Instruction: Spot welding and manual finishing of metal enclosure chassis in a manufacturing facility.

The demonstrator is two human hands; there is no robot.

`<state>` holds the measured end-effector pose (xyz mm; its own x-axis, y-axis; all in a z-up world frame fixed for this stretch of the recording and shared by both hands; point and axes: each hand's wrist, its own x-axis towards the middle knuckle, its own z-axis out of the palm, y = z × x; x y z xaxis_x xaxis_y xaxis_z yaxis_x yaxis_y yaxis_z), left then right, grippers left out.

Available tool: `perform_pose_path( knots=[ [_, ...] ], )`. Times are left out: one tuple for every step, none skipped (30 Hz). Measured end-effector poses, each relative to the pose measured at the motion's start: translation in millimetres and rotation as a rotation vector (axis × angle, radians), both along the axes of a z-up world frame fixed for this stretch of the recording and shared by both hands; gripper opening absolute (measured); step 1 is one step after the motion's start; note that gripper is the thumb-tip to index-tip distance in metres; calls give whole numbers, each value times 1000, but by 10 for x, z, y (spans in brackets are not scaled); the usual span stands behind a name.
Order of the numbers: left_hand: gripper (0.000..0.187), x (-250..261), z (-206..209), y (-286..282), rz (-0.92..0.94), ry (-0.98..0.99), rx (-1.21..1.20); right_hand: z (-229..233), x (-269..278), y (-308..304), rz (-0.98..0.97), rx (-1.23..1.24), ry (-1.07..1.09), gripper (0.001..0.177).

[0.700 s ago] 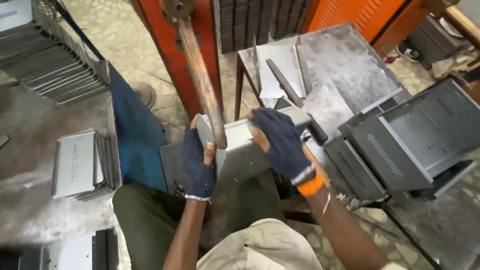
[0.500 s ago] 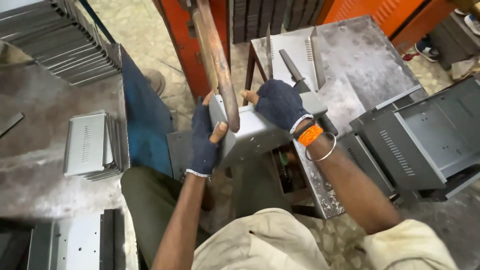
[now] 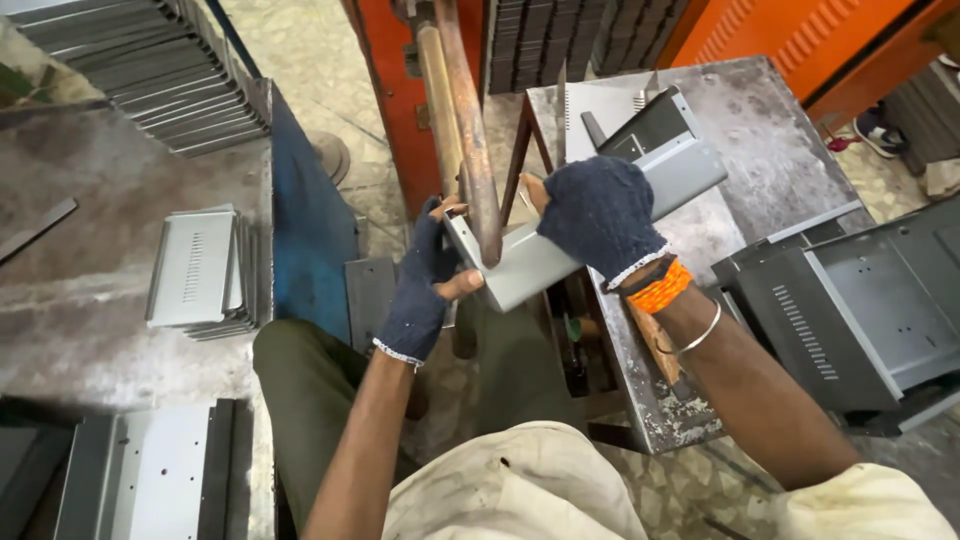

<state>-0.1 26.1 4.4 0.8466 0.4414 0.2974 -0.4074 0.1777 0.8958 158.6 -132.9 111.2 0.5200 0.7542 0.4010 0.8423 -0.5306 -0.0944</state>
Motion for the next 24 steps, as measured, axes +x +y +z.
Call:
perform_pose_path(
  knots=[
    [90, -22, 16, 1, 5, 2, 1, -31, 20, -7, 5, 1, 2, 44],
    [88, -33, 35, -4, 8, 8, 15, -60, 45, -24, 26, 3, 14, 34],
    [86, -42, 52, -9, 12, 14, 29, -90, 72, -43, 47, 6, 27, 27],
    [86, -7, -12, 21, 11, 16, 29, -71, 46, -27, 47, 6, 29, 27],
    [87, 28, -77, 52, 6, 0, 28, -54, 20, -10, 30, 10, 18, 30],
    [89, 59, -144, 77, 0, -15, 27, -38, -9, 2, 12, 14, 8, 33],
    [89, 72, -174, 84, -1, -12, 27, -51, -3, 0, 11, 14, 11, 33],
    [89, 90, -203, 96, -5, -20, 30, -63, 7, 1, 30, 25, -7, 30],
    [89, 108, -233, 109, -9, -28, 33, -76, 19, 4, 49, 37, -25, 28],
    [89, 100, -215, 92, -8, -24, 33, -96, 37, 2, 50, 36, -21, 28],
    [88, 93, -199, 77, 1, -26, 23, -119, 55, 3, 65, 30, -47, 24],
    [86, 71, -189, 60, 10, -26, 11, -151, 63, 1, 79, 22, -69, 22],
    [86, 48, -181, 40, 11, -18, 10, -196, 100, -4, 80, 21, -61, 22],
    [86, 23, -172, 24, 10, -24, -21, -246, 134, -10, 101, 29, -58, 25],
    [85, 1, -157, 11, 9, -29, -53, -290, 169, -11, 121, 37, -54, 29],
    [85, -13, -129, -1, 7, -25, -53, -315, 169, -21, 118, 37, -50, 29],
    [84, -29, -91, -11, 8, -14, -59, -331, 167, -28, 99, 13, -24, 23],
    [83, -4, -35, 4, 11, -14, -59, -320, 201, -13, 81, -7, -7, 18],
    [83, 81, -248, 73, 10, -19, -55, -332, 229, -2, 81, -2, -13, 18],
    [88, 120, -475, 119, -3, -20, -42, -361, 220, -6, 108, 17, -1, 23],
    [93, 151, -704, 163, -15, -21, -29, -392, 202, -14, 136, 37, 11, 30],
    [93, 127, -558, 133, -9, -33, -21, -406, 212, -6, 142, 43, -2, 30],
    [91, 96, -421, 95, -2, -24, -37, -426, 218, -3, 129, 72, -11, 26],
    [89, -1, -315, 9, 8, -5, -60, -483, 177, -34, 119, 94, -10, 24]
  ],
)
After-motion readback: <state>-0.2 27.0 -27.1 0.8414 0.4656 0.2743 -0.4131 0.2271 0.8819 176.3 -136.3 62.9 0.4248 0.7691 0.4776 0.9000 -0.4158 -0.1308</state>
